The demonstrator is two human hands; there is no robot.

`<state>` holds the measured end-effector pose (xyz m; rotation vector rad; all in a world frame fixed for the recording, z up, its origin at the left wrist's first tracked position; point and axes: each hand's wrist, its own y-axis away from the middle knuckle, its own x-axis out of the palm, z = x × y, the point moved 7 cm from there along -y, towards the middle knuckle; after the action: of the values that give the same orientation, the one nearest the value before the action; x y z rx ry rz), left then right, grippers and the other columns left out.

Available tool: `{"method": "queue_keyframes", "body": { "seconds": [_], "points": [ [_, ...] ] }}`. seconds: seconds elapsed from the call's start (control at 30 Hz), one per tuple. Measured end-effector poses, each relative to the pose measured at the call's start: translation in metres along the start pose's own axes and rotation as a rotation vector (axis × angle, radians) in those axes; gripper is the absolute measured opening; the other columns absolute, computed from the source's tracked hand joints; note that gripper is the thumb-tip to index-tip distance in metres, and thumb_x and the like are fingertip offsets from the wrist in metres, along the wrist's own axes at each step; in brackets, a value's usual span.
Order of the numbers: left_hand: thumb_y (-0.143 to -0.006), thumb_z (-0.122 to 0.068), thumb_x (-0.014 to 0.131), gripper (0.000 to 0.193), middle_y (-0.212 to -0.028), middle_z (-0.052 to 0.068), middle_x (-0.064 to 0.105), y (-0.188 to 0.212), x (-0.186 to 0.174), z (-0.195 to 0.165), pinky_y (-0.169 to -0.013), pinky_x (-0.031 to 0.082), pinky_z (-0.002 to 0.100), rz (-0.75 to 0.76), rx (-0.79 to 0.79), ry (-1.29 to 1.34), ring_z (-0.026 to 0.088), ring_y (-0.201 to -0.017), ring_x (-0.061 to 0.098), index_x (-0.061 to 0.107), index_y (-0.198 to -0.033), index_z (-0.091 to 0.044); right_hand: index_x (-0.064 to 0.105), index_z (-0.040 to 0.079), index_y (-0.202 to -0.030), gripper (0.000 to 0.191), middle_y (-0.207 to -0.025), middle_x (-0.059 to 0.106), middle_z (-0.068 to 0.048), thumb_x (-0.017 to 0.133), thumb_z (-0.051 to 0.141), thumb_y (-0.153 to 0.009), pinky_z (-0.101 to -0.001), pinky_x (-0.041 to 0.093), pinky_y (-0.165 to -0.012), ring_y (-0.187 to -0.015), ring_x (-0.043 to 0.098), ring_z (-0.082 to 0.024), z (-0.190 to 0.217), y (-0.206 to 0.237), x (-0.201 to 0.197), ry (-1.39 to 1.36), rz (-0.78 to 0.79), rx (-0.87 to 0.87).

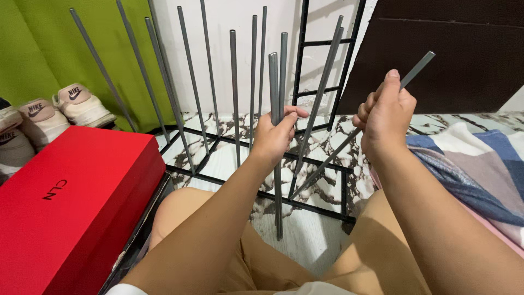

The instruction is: The person assembles a metal shoe rack by inserting vertical metal rods into a base frame and then attaching a top frame. The person sits on the floor during the assembly.

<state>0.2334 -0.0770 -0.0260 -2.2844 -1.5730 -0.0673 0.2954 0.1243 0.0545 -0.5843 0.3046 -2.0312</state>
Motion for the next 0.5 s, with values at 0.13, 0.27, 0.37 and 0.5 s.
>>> {"method": "queue_keyframes", "body": {
  "seconds": [0.13,0.27,0.37,0.5],
  "points": [
    [-0.101,-0.018,0.055,0.022,-0.058,-0.008,0.042,-0.001,0.002,0.002,-0.042,0.028,0.023,-0.006,0.006,-0.033,0.003,-0.048,0.035,0.075,-0.101,-0.011,0.028,0.014,-0.07,0.051,-0.052,0.026,0.002,0.041,0.041,-0.111,-0.0314,0.022,-0.042,-0.044,0.023,-0.01,-0.007,-0.001,-0.006,-0.031,-0.009,0.02],
    [-0.101,-0.017,0.054,0.022,-0.058,-0.008,0.042,-0.003,0.005,0.003,-0.041,0.027,0.024,0.008,0.013,0.01,0.003,-0.047,0.034,0.075,-0.101,-0.01,0.029,0.014,-0.071,0.048,-0.052,0.027,0.002,0.04,0.039,-0.112,-0.0319,0.025,-0.043,-0.045,0.025,-0.01,-0.017,0.003,-0.011,-0.018,-0.024,0.026],
    [-0.102,-0.016,0.054,0.022,-0.058,-0.008,0.041,-0.004,0.007,0.002,-0.041,0.026,0.023,0.032,0.038,0.045,0.003,-0.047,0.033,0.075,-0.101,-0.009,0.027,0.014,-0.071,0.049,-0.053,0.025,0.002,0.04,0.038,-0.112,-0.0311,0.019,-0.041,-0.044,0.022,-0.01,-0.019,0.001,-0.014,-0.042,-0.004,0.025],
    [-0.102,-0.021,0.056,0.024,-0.059,-0.01,0.041,-0.004,0.01,0.007,-0.041,0.026,0.024,0.029,-0.028,0.014,0.002,-0.048,0.033,0.076,-0.104,-0.009,0.03,0.015,-0.072,0.045,-0.052,0.027,0.002,0.04,0.035,-0.111,-0.0308,0.023,-0.039,-0.042,0.026,-0.009,-0.023,-0.006,-0.005,-0.029,0.066,0.045]
  ]
}}
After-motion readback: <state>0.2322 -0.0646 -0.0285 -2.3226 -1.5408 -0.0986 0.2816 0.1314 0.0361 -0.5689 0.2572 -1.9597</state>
